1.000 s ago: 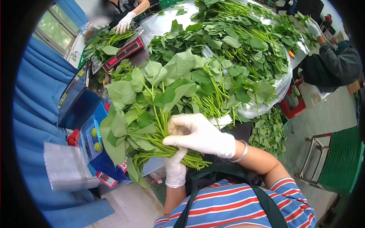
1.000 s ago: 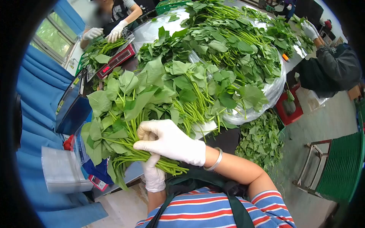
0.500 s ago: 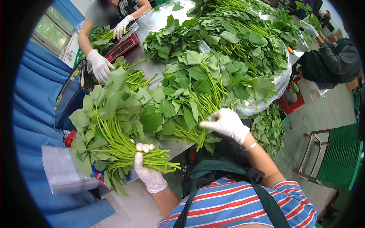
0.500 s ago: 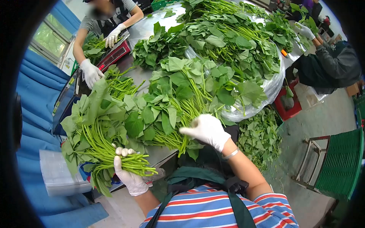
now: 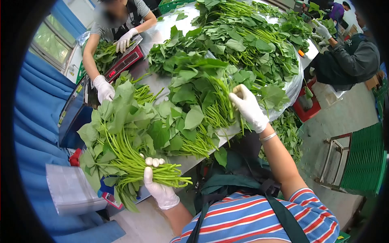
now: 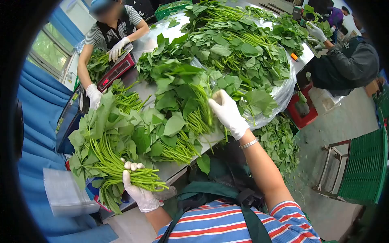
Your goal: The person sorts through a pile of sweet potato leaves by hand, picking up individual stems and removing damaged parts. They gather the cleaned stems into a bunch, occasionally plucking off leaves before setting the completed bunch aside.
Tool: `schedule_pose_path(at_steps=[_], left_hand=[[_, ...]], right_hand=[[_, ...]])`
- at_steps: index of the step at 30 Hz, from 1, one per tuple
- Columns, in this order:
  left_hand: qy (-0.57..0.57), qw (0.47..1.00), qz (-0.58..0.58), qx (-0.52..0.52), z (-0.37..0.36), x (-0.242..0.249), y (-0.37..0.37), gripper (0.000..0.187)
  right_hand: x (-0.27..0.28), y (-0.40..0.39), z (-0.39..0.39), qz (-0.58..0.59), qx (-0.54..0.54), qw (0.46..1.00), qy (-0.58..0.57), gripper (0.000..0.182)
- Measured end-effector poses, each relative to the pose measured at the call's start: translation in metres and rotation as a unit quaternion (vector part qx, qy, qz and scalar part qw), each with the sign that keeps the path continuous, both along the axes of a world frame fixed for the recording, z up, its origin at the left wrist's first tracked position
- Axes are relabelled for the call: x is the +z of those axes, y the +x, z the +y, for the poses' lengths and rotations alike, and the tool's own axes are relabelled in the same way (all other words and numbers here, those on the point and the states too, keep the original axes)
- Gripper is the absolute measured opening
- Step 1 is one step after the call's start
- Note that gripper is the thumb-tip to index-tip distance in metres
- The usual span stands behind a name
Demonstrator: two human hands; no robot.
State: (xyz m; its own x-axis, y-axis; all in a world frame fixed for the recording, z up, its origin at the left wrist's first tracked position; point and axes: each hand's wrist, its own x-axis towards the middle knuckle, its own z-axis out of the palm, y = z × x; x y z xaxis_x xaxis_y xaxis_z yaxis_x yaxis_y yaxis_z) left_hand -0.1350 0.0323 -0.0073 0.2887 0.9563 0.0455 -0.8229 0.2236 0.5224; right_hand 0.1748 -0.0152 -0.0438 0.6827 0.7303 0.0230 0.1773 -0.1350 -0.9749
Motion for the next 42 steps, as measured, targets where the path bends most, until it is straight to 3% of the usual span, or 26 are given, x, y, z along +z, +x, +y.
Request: schedule_pose_path(at_steps=[3, 6, 8, 9, 11, 12, 13, 15, 16, 17, 20, 21, 22, 23, 25, 27, 30, 36, 37, 40, 41, 42], left_hand=[[-0.009, 1.000, -0.005, 0.006, -0.001, -0.001, -0.001, 0.041], [-0.014, 1.000, 0.001, 0.003, 0.001, -0.003, -0.003, 0.040], [-0.022, 1.000, 0.000, -0.002, 0.001, -0.002, 0.000, 0.039], [-0.018, 1.000, -0.007, -0.016, -0.001, 0.000, 0.003, 0.039], [-0.036, 0.999, 0.008, 0.010, -0.003, 0.007, 0.006, 0.036], [-0.019, 1.000, 0.018, 0.008, -0.002, 0.005, 0.006, 0.036], [-0.003, 1.000, 0.028, 0.008, -0.001, 0.002, 0.004, 0.036], [0.008, 0.999, 0.043, 0.000, 0.000, 0.000, 0.004, 0.037], [-0.017, 0.999, 0.040, -0.004, 0.002, -0.006, 0.001, 0.041], [-0.043, 0.998, 0.038, -0.004, 0.005, -0.008, 0.001, 0.044], [-0.049, 0.998, 0.022, -0.031, 0.007, -0.014, -0.001, 0.044], [-0.045, 0.998, 0.019, -0.033, 0.003, 0.000, 0.005, 0.044], [-0.108, 0.991, 0.067, -0.032, -0.004, 0.015, 0.008, 0.025], [-0.171, 0.978, 0.115, -0.031, -0.009, 0.024, 0.010, 0.018], [-0.176, 0.975, 0.134, -0.015, -0.009, 0.025, 0.011, 0.016], [-0.155, 0.976, 0.150, -0.036, -0.011, 0.027, 0.010, 0.015], [-0.150, 0.976, 0.156, -0.029, -0.012, 0.031, 0.013, 0.015], [-0.139, 0.971, 0.190, -0.037, -0.015, 0.033, 0.011, 0.015], [-0.138, 0.971, 0.190, -0.034, -0.015, 0.031, 0.008, 0.015], [-0.140, 0.974, 0.172, -0.039, -0.011, 0.015, 0.002, 0.016], [-0.093, 0.989, 0.109, -0.022, -0.006, 0.002, 0.002, 0.024], [-0.046, 0.998, 0.046, -0.006, -0.003, -0.010, -0.001, 0.044]], right_hand=[[-0.006, 0.001, -0.005, 0.305, 0.018, 0.950, 0.066, 0.035], [-0.026, 0.002, -0.006, 0.296, 0.032, 0.948, 0.113, 0.032], [-0.030, 0.004, -0.007, 0.547, -0.026, 0.810, 0.209, 0.030], [-0.032, -0.001, -0.003, 0.545, -0.081, 0.806, 0.216, 0.028], [-0.022, -0.023, -0.002, 0.324, -0.172, 0.916, 0.166, 0.029], [-0.011, -0.031, 0.000, 0.148, -0.210, 0.950, 0.178, 0.028], [-0.004, -0.033, -0.001, -0.030, -0.245, 0.953, 0.175, 0.026], [-0.006, -0.020, -0.007, -0.243, -0.188, 0.943, 0.125, 0.016], [-0.007, -0.020, -0.010, -0.264, -0.108, 0.952, 0.114, 0.021], [0.006, -0.025, -0.015, -0.209, -0.007, 0.978, 0.017, 0.026], [-0.005, -0.025, -0.013, -0.308, 0.016, 0.949, -0.059, 0.022], [0.000, -0.023, -0.013, -0.341, 0.048, 0.928, -0.140, 0.020], [0.003, -0.020, -0.013, -0.371, 0.081, 0.899, -0.220, 0.019], [0.001, -0.017, -0.013, -0.372, 0.079, 0.898, -0.220, 0.019], [-0.009, -0.008, -0.011, -0.457, 0.071, 0.867, -0.184, 0.018], [-0.009, -0.006, -0.013, -0.436, 0.087, 0.875, -0.194, 0.020], [-0.002, -0.017, -0.018, -0.245, 0.087, 0.949, -0.176, 0.039], [-0.003, -0.020, -0.018, -0.274, 0.065, 0.940, -0.195, 0.034], [0.002, -0.014, -0.019, -0.215, 0.072, 0.961, -0.159, 0.032], [0.018, 0.008, -0.018, -0.217, 0.022, 0.972, -0.086, 0.031], [0.024, 0.014, -0.019, -0.206, 0.010, 0.977, -0.048, 0.030], [0.030, 0.016, -0.021, -0.241, -0.003, 0.968, -0.069, 0.028]])
